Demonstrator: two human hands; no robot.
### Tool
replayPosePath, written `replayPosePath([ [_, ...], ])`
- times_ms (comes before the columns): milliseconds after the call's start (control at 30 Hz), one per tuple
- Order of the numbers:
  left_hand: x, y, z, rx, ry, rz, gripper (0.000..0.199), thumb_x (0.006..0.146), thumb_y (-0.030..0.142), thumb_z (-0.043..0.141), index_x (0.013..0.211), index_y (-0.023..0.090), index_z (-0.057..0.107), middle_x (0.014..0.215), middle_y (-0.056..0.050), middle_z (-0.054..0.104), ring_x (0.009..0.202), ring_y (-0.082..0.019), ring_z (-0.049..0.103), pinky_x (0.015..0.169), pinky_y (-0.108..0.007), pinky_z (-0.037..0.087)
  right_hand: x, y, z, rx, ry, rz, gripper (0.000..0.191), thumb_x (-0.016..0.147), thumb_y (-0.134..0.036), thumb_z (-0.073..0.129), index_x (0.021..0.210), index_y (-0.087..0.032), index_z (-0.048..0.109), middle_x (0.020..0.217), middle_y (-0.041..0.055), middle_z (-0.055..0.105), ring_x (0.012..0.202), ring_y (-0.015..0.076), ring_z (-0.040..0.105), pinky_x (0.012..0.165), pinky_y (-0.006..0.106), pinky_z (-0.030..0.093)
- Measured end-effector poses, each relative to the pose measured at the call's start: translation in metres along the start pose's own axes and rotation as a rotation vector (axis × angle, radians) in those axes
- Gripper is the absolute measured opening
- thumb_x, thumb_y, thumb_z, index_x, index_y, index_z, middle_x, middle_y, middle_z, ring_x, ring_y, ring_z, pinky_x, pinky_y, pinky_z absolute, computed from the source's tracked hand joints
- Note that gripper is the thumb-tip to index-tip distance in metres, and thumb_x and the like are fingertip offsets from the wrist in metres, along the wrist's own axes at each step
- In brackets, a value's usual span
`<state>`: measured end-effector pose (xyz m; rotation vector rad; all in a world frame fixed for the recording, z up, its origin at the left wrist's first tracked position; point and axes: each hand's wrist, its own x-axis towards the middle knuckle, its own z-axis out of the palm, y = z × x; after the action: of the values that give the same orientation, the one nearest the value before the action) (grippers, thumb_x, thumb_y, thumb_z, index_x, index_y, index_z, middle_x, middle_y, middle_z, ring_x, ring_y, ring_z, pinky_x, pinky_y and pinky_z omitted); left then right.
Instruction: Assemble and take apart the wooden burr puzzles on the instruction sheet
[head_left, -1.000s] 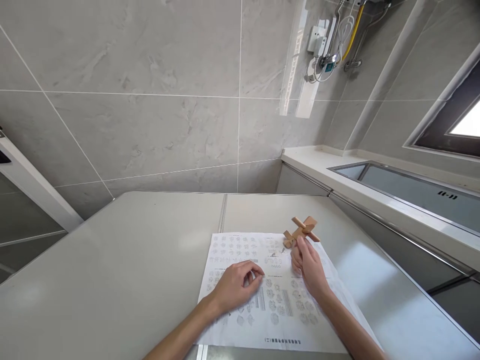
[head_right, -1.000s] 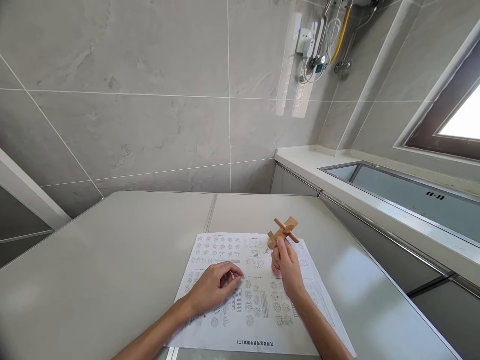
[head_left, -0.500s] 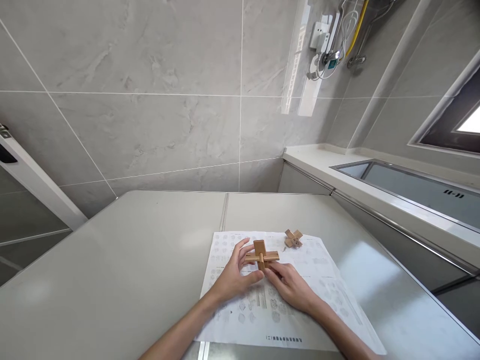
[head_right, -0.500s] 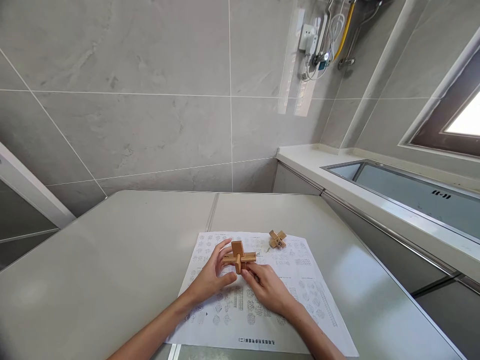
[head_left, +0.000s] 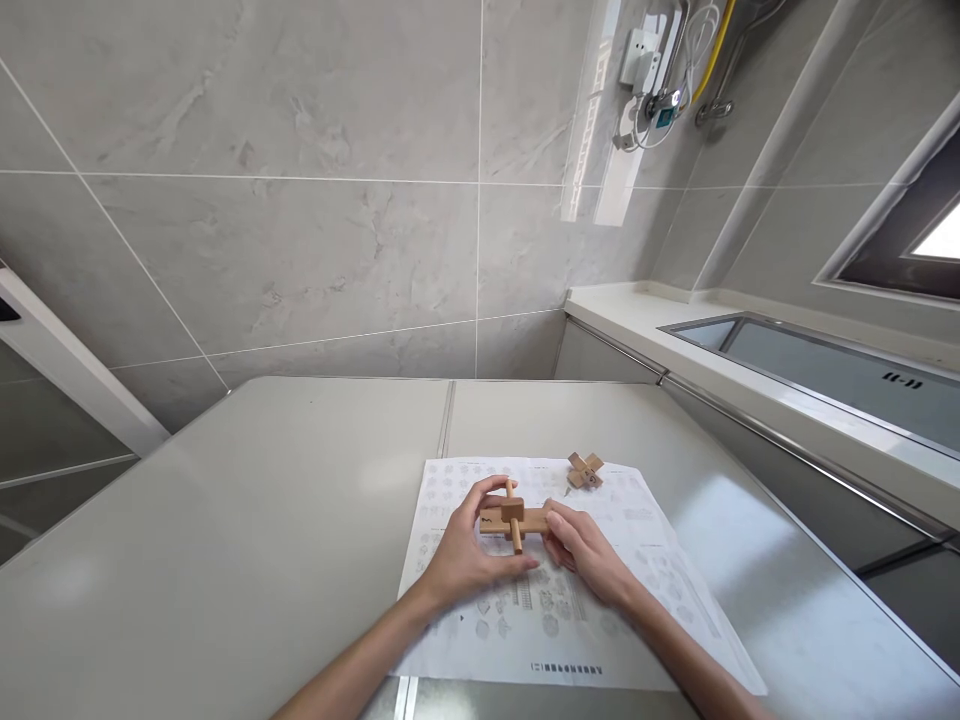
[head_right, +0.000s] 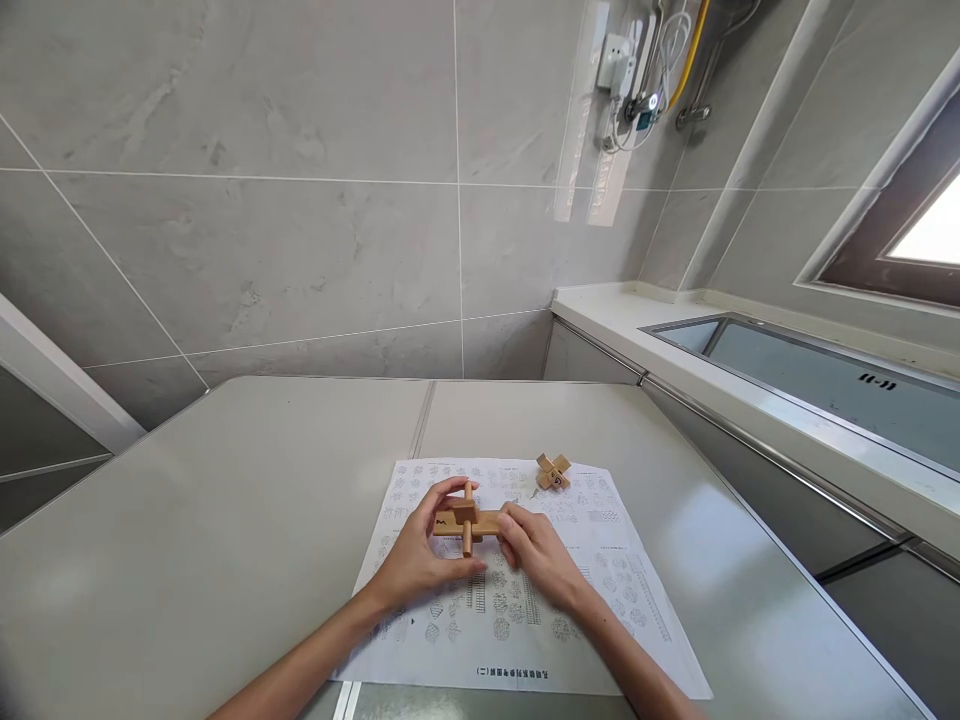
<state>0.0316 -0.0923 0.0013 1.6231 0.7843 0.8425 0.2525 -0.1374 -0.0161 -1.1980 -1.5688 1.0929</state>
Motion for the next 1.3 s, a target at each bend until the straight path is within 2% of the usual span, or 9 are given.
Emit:
replayPosePath([
  [100, -0.001, 0.002, 0.002, 0.112, -0.003, 0.03, 0.097, 0.065, 0.033, 0.104, 0.148, 0.034, 0.054, 0.135, -0.01, 0.068, 0.132, -0.035, 0.06, 0.116, -0.055, 0.046, 0.001, -0.001, -0.002, 0.1, -0.032, 0.066, 0.056, 0.106, -0.071, 0.042, 0.074, -0.027, 0.042, 0.054, -0.0069, 0.046, 0.048, 0.0133, 0.035, 0.054, 0.03, 0.031],
  [233, -0.001, 0.001, 0.002, 0.178, -0.004, 0.069, 0.099, 0.064, 0.036, 0.104, 0.149, 0.034, 0.054, 0.13, -0.009, 0.067, 0.128, -0.034, 0.062, 0.114, -0.054, 0.048, 0.003, 0.0, -0.001, 0.2, -0.055, 0.113, 0.057, 0.101, -0.076, 0.052, 0.075, -0.026, 0.045, 0.053, -0.0095, 0.041, 0.046, 0.0109, 0.031, 0.049, 0.027, 0.028],
  [533, -0.002, 0.001, 0.003, 0.252, -0.02, 0.134, 0.103, 0.064, 0.045, 0.104, 0.152, 0.037, 0.05, 0.137, -0.008, 0.063, 0.12, -0.03, 0.062, 0.109, -0.051, 0.053, 0.005, 0.009, 0.001, 0.335, -0.03, 0.132, 0.055, 0.097, -0.075, 0.061, 0.078, -0.025, 0.049, 0.056, -0.0116, 0.037, 0.044, 0.0086, 0.03, 0.047, 0.026, 0.029],
  [733, -0.002, 0.002, 0.002, 0.246, -0.063, 0.136, 0.106, 0.063, 0.045, 0.105, 0.153, 0.035, 0.05, 0.15, -0.011, 0.058, 0.127, -0.032, 0.062, 0.112, -0.05, 0.053, 0.004, 0.001, 0.001, 0.372, -0.092, 0.142, 0.055, 0.095, -0.075, 0.066, 0.079, -0.024, 0.053, 0.055, -0.0115, 0.039, 0.045, 0.0089, 0.032, 0.047, 0.025, 0.03],
  [933, -0.002, 0.004, 0.0, 0.266, -0.073, 0.121, 0.108, 0.06, 0.048, 0.105, 0.153, 0.038, 0.052, 0.139, -0.008, 0.067, 0.122, -0.033, 0.067, 0.111, -0.052, 0.054, 0.003, -0.004, 0.002, 0.42, -0.101, 0.154, 0.055, 0.094, -0.075, 0.067, 0.079, -0.024, 0.053, 0.053, -0.0117, 0.04, 0.045, 0.0088, 0.03, 0.048, 0.025, 0.032],
  [1033, -0.002, 0.002, 0.0, 0.226, -0.028, 0.137, 0.106, 0.06, 0.048, 0.105, 0.153, 0.038, 0.053, 0.151, -0.011, 0.06, 0.137, -0.038, 0.06, 0.117, -0.057, 0.05, 0.004, -0.004, 0.003, 0.473, -0.096, 0.169, 0.055, 0.094, -0.075, 0.068, 0.079, -0.024, 0.054, 0.054, -0.0113, 0.04, 0.045, 0.0088, 0.029, 0.047, 0.025, 0.031],
  [1100, -0.001, 0.002, 0.0, 0.211, 0.019, 0.172, 0.096, 0.062, 0.048, 0.105, 0.146, 0.037, 0.06, 0.162, -0.011, 0.05, 0.145, -0.042, 0.053, 0.121, -0.06, 0.046, 0.005, -0.004, 0.004, 0.516, -0.09, 0.181, 0.055, 0.093, -0.074, 0.07, 0.078, -0.024, 0.053, 0.055, -0.0109, 0.041, 0.046, 0.0088, 0.028, 0.046, 0.025, 0.031],
  [1200, 0.0, 0.002, 0.001, 0.117, 0.002, 0.147, 0.075, 0.069, 0.048, 0.102, 0.135, 0.037, 0.069, 0.168, -0.009, 0.04, 0.121, -0.034, 0.072, 0.114, -0.057, 0.056, 0.006, -0.005, 0.004, 0.578, -0.093, 0.202, 0.054, 0.092, -0.072, 0.072, 0.078, -0.024, 0.052, 0.055, -0.0109, 0.041, 0.047, 0.0087, 0.027, 0.046, 0.024, 0.032],
  [1300, 0.0, 0.004, 0.001, 0.047, -0.019, 0.103, 0.068, 0.072, 0.045, 0.1, 0.132, 0.037, 0.07, 0.169, -0.007, 0.037, 0.104, -0.025, 0.079, 0.109, -0.054, 0.06, 0.006, -0.005, 0.002, 0.621, -0.11, 0.231, 0.053, 0.092, -0.07, 0.074, 0.079, -0.024, 0.052, 0.054, -0.0114, 0.042, 0.046, 0.0077, 0.024, 0.045, 0.023, 0.032],
])
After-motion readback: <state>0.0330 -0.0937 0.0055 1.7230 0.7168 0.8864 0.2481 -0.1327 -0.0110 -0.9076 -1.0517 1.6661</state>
